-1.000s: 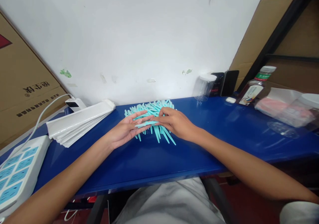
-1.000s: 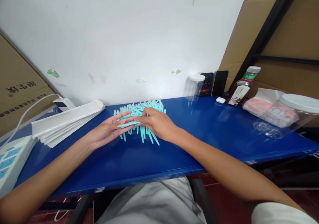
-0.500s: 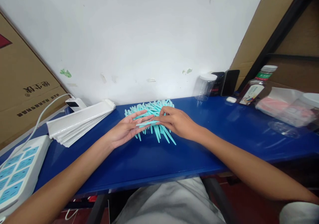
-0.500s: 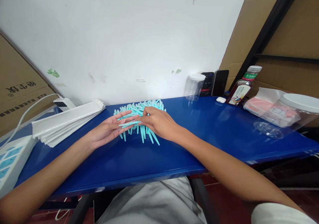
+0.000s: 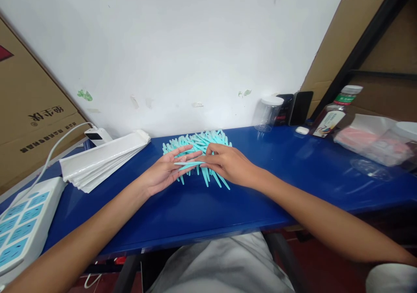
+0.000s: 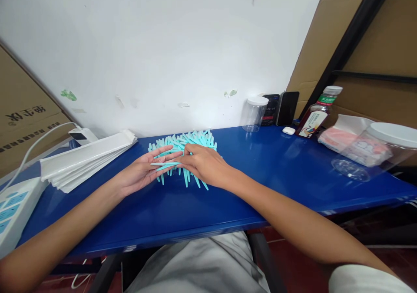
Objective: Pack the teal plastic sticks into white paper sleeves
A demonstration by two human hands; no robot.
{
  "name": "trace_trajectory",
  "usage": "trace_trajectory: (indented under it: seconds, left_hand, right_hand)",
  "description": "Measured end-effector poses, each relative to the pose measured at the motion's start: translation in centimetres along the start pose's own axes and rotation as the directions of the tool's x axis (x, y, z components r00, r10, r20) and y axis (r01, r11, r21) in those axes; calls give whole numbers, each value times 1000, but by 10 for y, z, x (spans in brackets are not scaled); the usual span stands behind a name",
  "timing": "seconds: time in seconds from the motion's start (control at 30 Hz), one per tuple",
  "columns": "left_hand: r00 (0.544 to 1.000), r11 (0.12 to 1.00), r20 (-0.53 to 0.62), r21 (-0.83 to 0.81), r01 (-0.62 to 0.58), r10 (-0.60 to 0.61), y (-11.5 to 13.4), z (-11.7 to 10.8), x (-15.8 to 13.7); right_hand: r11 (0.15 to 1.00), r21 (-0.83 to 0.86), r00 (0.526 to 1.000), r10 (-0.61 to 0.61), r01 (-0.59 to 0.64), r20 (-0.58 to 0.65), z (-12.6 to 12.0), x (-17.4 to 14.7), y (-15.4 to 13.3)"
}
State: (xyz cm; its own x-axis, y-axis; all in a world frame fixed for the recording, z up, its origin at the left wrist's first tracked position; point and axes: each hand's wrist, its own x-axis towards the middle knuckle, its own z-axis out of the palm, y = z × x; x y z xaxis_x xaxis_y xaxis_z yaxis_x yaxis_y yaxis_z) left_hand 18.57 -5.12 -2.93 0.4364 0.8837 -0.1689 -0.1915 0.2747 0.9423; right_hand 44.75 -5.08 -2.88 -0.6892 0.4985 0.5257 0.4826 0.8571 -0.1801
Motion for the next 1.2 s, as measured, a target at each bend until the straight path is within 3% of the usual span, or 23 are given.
trace_trajectory:
  seconds: [0.2,0.53,1.0,1.2]
  left_hand:
    - [1000,1000,-5,11,17,-17,-2,3,0]
    - [985,998,-161,-33,57,-62,-7,8,0]
    - [984,991,-165,-121,47,-67,-6,11,6]
    - [972,964,-220,-264,25,-85,-8,13,7]
  right_hand:
    - [999,47,1000,-18,19,-18,10,-1,-3]
    - [996,84,1000,-4,4,6,17,-1,-10]
    - [974,227,999,-13,2,47,26,0,-14]
    - [968,251,1000,-12,7,17,40,0,-18]
